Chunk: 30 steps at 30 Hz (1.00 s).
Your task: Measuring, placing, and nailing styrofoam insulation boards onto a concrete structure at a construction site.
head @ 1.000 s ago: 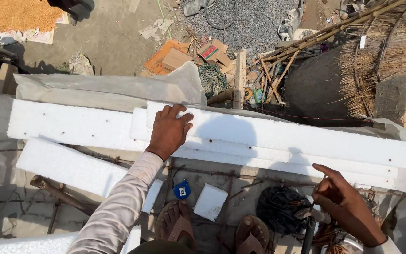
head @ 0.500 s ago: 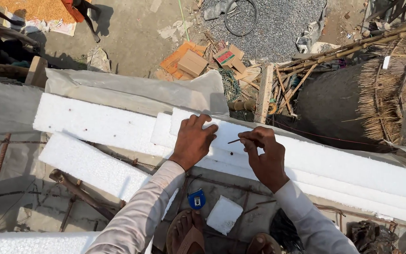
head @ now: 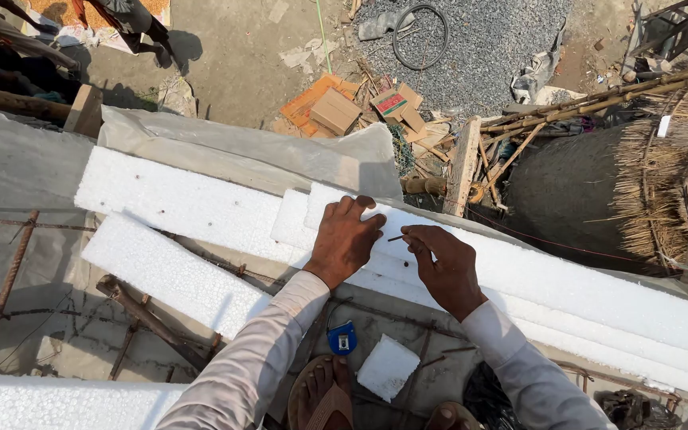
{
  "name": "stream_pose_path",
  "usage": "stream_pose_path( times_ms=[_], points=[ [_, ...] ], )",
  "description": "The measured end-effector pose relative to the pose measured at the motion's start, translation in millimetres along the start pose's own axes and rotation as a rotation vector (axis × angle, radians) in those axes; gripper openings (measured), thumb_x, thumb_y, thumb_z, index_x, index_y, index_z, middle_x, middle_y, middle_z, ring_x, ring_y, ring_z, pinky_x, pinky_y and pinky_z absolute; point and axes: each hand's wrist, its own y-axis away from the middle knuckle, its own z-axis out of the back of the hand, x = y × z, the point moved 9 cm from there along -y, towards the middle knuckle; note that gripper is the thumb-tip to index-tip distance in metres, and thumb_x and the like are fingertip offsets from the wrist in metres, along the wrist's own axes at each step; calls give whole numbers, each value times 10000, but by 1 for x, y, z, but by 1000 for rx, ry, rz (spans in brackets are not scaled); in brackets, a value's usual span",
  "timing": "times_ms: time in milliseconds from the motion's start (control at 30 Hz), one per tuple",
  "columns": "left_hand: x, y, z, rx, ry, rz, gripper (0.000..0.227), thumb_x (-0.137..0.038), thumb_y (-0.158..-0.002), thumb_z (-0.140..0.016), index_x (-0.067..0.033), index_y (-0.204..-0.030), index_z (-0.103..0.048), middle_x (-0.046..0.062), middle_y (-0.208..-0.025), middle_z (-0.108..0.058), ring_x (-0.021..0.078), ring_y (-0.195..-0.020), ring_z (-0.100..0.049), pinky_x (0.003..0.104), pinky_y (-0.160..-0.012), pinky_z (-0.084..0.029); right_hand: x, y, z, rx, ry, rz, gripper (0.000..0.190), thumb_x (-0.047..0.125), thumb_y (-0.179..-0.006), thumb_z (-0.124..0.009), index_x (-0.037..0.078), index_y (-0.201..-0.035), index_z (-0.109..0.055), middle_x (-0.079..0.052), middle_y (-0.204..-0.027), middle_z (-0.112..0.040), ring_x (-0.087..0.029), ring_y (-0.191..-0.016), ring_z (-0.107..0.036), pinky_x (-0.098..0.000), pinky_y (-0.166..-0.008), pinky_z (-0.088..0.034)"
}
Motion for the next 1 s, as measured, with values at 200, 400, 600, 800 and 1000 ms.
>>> stream_pose_path(
  times_ms=[200, 400, 600, 800, 1000],
  points=[
    [3, 2, -1, -14, 28, 7, 225, -193, -869, -744, -165, -1092, -758, 77, -1283, -615, 270, -1160, -534, 429, -950, -397, 7, 1, -8, 19, 78, 84, 181, 1, -950, -709, 28, -1129, -710, -123, -1072, -768, -235, -888, -767, -310, -736, -607],
    [3, 3, 0, -19, 27, 3, 218, -185, -872, -745, -158, -1088, -761, 85, -1275, -622, 271, -1141, -538, 424, -933, -395, -6, 4, -27, 116, 32, 49, 281, -60, -915, -648, 14, -1181, -699, -119, -1080, -759, -236, -851, -769, -313, -711, -624],
    [3, 2, 0, -15, 45, 4, 229, -175, -877, -741, -147, -1103, -764, 97, -1274, -629, 274, -1122, -543, 416, -917, -397, -13, 13, -33, 97, 156, 137, 255, -12, -918, -704, 50, -1166, -699, -100, -1104, -750, -263, -906, -739, -333, -741, -610],
    [2, 2, 3, -18, 55, 2, 216, -172, -881, -735, -137, -1093, -761, 104, -1267, -634, 283, -1118, -547, 421, -919, -400, -5, 20, -40, 147, 432, 203, 422, -10, -779, -685, 96, -1186, -712, -95, -1335, -648, -292, -1006, -568, -429, -886, -483],
    [-1, 1, 12, -22, 62, -4, 208, -173, -897, -719, -137, -1098, -758, 98, -1258, -632, 283, -1115, -551, 424, -916, -398, 12, 27, -27, 196, 524, 152, 549, -19, -724, -677, 110, -1256, -691, -145, -1366, -583, -323, -1018, -529, -453, -872, -449]
  ],
)
